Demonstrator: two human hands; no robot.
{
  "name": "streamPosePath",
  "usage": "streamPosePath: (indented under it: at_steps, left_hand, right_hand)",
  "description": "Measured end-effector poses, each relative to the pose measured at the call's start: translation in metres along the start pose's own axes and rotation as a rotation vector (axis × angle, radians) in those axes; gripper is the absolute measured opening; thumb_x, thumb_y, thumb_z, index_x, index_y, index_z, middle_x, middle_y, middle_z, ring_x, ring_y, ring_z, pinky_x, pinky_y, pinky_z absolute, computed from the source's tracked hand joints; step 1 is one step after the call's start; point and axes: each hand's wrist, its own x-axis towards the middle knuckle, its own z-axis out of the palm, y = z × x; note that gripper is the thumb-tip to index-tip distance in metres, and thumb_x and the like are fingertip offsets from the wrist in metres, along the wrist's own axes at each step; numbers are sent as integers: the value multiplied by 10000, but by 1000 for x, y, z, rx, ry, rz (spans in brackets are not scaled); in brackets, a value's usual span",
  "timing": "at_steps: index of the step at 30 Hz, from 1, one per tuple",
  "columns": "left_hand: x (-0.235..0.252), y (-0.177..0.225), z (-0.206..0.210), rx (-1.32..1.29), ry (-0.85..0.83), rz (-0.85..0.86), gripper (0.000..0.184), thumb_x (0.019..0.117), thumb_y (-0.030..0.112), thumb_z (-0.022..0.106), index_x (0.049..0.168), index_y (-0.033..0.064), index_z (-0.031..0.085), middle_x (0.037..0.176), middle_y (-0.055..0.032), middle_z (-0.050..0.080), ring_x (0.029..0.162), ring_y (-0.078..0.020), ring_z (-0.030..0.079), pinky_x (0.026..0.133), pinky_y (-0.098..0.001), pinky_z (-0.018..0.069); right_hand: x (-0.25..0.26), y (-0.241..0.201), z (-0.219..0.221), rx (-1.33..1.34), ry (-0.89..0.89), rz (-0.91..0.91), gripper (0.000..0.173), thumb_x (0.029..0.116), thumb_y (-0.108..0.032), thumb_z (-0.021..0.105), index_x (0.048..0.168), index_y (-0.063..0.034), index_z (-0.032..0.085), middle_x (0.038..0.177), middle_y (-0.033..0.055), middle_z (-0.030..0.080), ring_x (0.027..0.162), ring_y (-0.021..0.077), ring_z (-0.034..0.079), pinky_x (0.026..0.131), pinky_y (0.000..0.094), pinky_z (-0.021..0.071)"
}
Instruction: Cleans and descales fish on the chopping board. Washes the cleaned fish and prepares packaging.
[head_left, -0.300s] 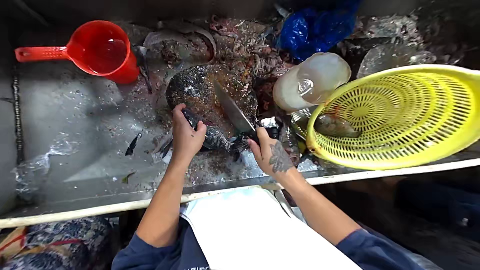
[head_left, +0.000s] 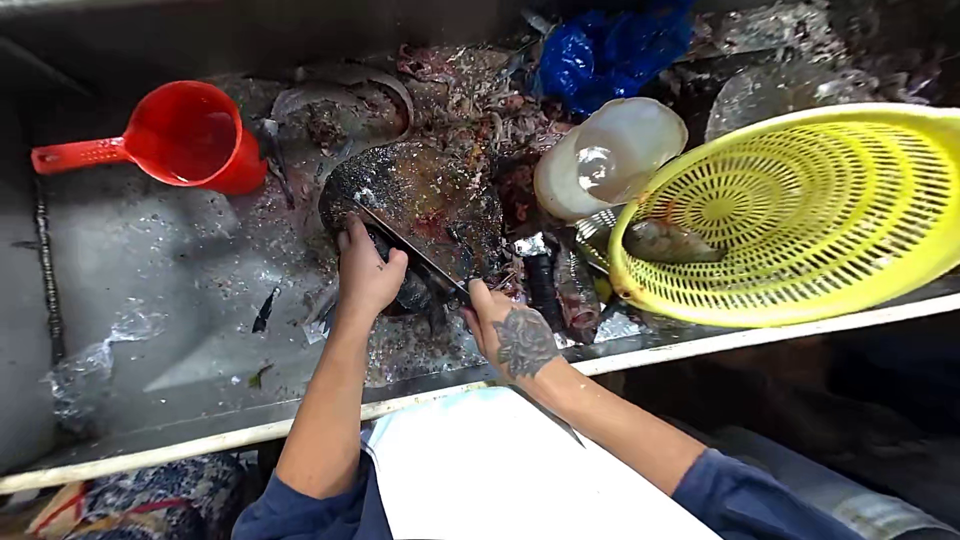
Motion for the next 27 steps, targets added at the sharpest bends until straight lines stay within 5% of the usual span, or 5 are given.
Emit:
streamPosePath:
  at_steps: [9, 16, 18, 21, 27]
  left_hand:
    - [-4, 2, 5, 52, 34, -68, 860, 904, 274, 676, 1602, 23, 241, 1524, -268, 415, 1332, -406, 517, 1048, -599, 469]
    - [-10, 1, 5, -35, 42, -118, 896, 897, 282, 682, 1601, -1, 206, 1528, -308, 381, 1349, -420, 493, 1060, -602, 456]
    - [-10, 3, 6, -28, 45, -148, 896, 901, 280, 697, 1602, 9, 210, 1524, -304, 382, 1331, -424, 506, 1048, -604, 466]
    - [-12, 8, 6, -7, 53, -170, 862, 890, 282, 687, 1591, 26, 256, 1489, -290, 417, 1278, -422, 544, 995, -606, 502]
    - [-11, 5, 6, -12, 45, -161, 897, 918, 307, 721, 1598, 3, 222, 1539, -312, 367, 1343, -442, 496, 1053, -610, 466]
  right_hand:
    - [26, -8, -6, 83, -83, 14, 393, 1105, -410, 393, 1332, -119, 529, 1061, 165, 693, 987, 358, 721, 813, 521, 590]
    - [-1, -15, -17, 305, 670, -261, 337, 1024, -290, 594, 1192, 2, 611, 860, 112, 692, 696, 223, 695, 594, 385, 598]
    - [3, -17, -3, 220, 489, -150, 316, 1012, -257, 616, 1175, 13, 632, 876, 163, 705, 730, 299, 724, 629, 450, 613]
    - [14, -27, -6, -7, -95, 80, 370, 1101, -331, 409, 1369, -99, 513, 1052, 195, 695, 924, 389, 731, 747, 528, 595]
    - [7, -16, -6, 102, 381, -113, 356, 1031, -317, 570, 1186, -7, 652, 862, 159, 700, 702, 318, 726, 590, 457, 603]
